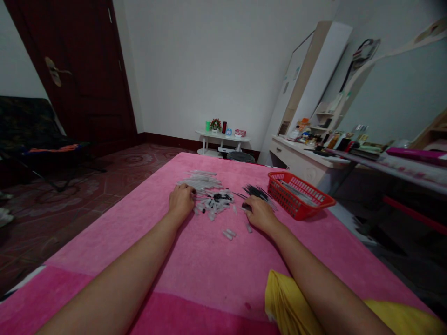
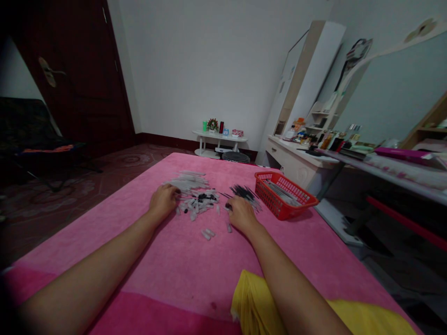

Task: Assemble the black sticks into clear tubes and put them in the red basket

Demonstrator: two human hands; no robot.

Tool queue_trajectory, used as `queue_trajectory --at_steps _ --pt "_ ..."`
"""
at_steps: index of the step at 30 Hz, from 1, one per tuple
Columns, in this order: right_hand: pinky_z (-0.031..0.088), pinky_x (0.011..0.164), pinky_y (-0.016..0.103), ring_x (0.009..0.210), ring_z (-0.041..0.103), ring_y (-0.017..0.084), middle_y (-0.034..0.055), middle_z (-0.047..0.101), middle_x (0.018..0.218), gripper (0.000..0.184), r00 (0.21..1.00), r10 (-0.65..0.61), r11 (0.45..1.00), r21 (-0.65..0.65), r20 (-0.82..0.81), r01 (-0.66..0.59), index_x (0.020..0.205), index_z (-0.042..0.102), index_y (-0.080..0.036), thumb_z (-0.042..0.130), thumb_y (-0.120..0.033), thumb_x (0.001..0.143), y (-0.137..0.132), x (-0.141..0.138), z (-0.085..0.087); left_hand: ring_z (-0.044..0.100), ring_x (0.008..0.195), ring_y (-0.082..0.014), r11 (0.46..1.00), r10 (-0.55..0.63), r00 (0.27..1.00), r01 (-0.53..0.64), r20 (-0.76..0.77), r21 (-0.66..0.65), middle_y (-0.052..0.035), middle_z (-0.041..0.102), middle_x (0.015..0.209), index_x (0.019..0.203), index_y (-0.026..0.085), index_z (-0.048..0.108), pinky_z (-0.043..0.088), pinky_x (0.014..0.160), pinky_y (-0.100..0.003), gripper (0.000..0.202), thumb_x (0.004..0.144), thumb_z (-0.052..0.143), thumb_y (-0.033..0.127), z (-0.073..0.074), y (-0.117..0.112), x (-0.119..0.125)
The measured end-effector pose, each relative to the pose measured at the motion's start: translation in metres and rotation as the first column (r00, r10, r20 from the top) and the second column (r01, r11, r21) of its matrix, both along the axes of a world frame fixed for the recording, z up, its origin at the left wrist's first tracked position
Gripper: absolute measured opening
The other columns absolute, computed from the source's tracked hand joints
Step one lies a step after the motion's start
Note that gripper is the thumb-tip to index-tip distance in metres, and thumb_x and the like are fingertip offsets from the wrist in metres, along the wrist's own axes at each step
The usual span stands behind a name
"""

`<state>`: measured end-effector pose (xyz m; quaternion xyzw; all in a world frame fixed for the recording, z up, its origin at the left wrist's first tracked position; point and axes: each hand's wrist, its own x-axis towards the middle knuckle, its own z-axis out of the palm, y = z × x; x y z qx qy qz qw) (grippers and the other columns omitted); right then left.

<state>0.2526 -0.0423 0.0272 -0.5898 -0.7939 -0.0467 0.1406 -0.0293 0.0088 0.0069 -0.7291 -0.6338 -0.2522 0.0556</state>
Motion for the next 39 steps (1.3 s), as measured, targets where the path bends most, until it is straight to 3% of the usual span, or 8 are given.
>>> queue_trajectory --at_steps 4,10,18,26,34,39 --pt "0.039 0.078 0.026 0.093 0.059 0.02 0.0082 0.066 0.099 0.023 0.999 -0.044 0.999 0.019 -0.018 0.044 0.099 0.068 -0.018 0.054 -0.025 0.083 0.001 0.001 -0.001 0.062 0.091 -0.0254 0.999 0.027 0.998 -0.029 -0.049 -0.035 -0.01 0.069 0.094 0.094 0.021 0.07 0.045 0.074 -0.031 0.027 0.083 0.046 0.025 0.0 0.001 0.0" --pt "0.039 0.082 0.025 0.099 0.058 0.019 0.0084 0.066 0.1 0.024 0.987 -0.159 0.986 0.048 -0.013 0.16 0.101 0.069 -0.018 0.051 -0.022 0.085 0.004 0.01 -0.002 0.064 0.092 -0.0245 0.995 0.032 0.994 -0.041 -0.104 -0.091 -0.0092 0.071 0.095 0.085 0.022 0.072 0.046 0.074 -0.03 0.029 0.084 0.045 0.033 0.002 0.002 0.002" --pt "0.042 0.082 0.028 0.097 0.061 0.021 0.0098 0.066 0.103 0.025 0.968 -0.251 0.967 0.056 0.007 0.25 0.104 0.068 -0.017 0.05 -0.02 0.086 0.008 0.02 -0.009 0.064 0.099 -0.0244 0.986 0.104 0.99 -0.09 0.096 -0.138 -0.0061 0.07 0.108 0.109 0.028 0.067 0.047 0.075 -0.029 0.032 0.085 0.047 0.035 -0.001 0.01 -0.005" --pt "0.043 0.085 0.029 0.103 0.061 0.023 0.0096 0.067 0.107 0.029 0.949 -0.315 0.948 0.043 -0.017 0.316 0.11 0.066 -0.017 0.054 -0.018 0.084 0.015 0.031 -0.017 0.062 0.1 -0.0283 0.967 0.136 0.988 -0.118 0.068 -0.225 -0.009 0.068 0.108 0.114 0.03 0.066 0.048 0.075 -0.034 0.035 0.085 0.046 0.033 0.003 0.014 -0.003" --pt "0.044 0.076 0.028 0.095 0.062 0.022 0.0088 0.064 0.105 0.024 0.927 -0.374 0.925 0.068 -0.008 0.374 0.105 0.066 -0.02 0.056 -0.025 0.084 0.012 0.03 -0.015 0.062 0.094 -0.0242 0.977 0.133 0.989 -0.118 0.071 -0.175 -0.008 0.053 0.117 0.104 0.029 0.068 0.048 0.07 -0.032 0.03 0.084 0.046 0.032 0.001 0.013 -0.003" --pt "0.044 0.076 0.028 0.093 0.063 0.021 0.0087 0.065 0.103 0.025 0.918 -0.394 0.917 0.086 0.034 0.39 0.106 0.067 -0.02 0.056 -0.024 0.084 0.011 0.031 -0.014 0.061 0.095 -0.0243 0.98 0.101 0.994 -0.094 0.036 -0.176 -0.0071 0.057 0.112 0.103 0.028 0.068 0.048 0.073 -0.032 0.029 0.082 0.047 0.029 0.002 0.014 -0.004"
